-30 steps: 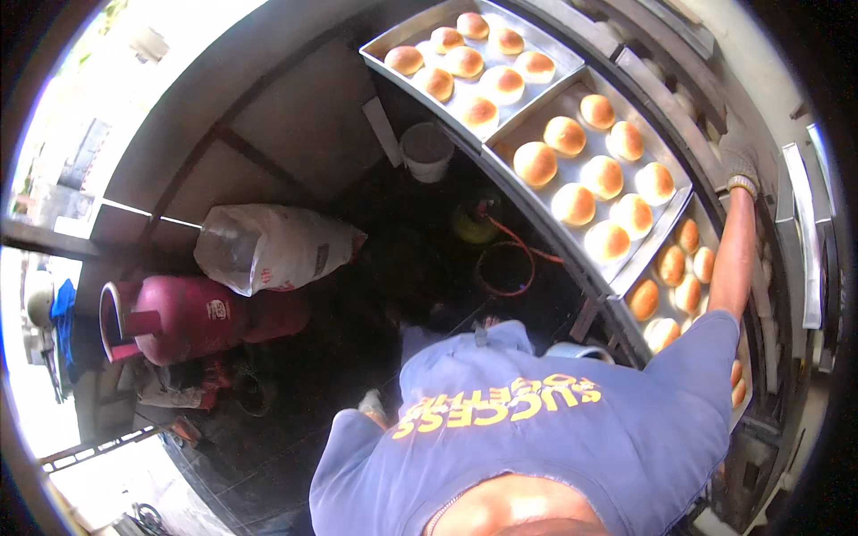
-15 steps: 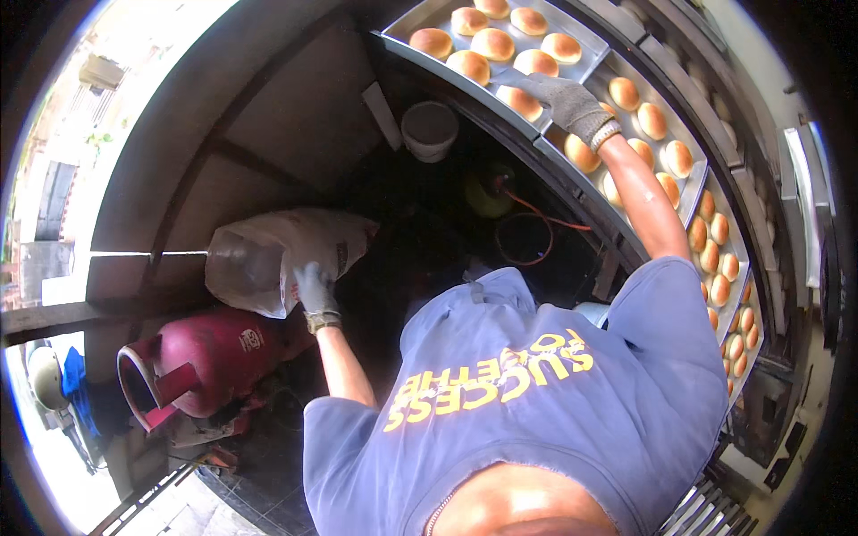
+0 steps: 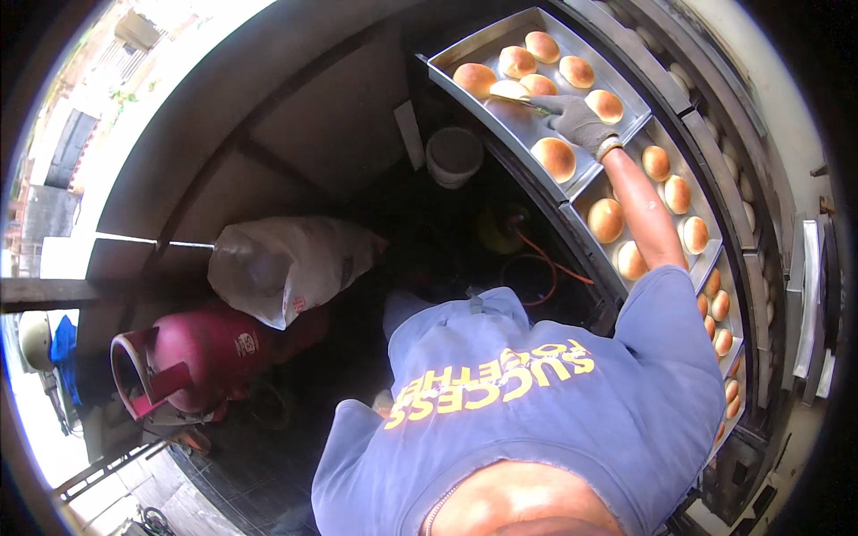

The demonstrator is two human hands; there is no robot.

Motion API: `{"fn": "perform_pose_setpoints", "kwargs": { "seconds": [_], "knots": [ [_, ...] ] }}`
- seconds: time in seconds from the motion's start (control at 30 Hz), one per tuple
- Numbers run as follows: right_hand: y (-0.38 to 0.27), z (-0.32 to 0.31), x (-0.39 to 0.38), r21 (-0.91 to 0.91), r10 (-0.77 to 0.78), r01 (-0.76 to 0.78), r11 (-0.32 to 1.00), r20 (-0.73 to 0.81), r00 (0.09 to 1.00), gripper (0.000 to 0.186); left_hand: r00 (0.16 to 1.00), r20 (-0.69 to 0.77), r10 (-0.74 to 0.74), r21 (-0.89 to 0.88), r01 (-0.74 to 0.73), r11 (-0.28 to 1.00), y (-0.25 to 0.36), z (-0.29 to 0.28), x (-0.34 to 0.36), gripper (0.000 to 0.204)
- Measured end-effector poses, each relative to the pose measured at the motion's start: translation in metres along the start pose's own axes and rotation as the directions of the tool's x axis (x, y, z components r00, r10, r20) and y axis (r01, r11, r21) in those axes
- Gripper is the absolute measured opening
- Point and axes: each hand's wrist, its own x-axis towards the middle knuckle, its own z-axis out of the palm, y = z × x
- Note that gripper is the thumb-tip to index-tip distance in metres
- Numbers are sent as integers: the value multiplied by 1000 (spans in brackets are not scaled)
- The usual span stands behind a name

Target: The person, wearing gloves, opens the door of a large oven and retrieves several trays of baked rolls, placing them on a cooling rack.

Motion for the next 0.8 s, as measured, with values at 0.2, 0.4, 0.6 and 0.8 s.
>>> {"fn": "perform_pose_setpoints", "kwargs": {
  "seconds": [0.2, 0.4, 0.6, 0.8],
  "knots": [
    [15, -7, -5, 93, 76, -65, 994, -123, 990, 44, 982, -52, 183, 88, -178, 980, 34, -73, 51, 59],
    [-55, -5, 0, 10, 252, -257, 966, -230, 940, 42, 931, -118, 345, -755, -310, 578, 136, -222, 156, 59],
    [-92, 20, -98, -168, 400, -493, 853, -394, 827, 41, 697, -117, 708, -291, -705, 646, 211, -287, 145, 46],
    [-98, -8, -197, -146, 455, -653, 743, -604, 654, 38, 832, 86, 548, 542, -501, 675, 134, -264, 196, 48]
  ]
}}
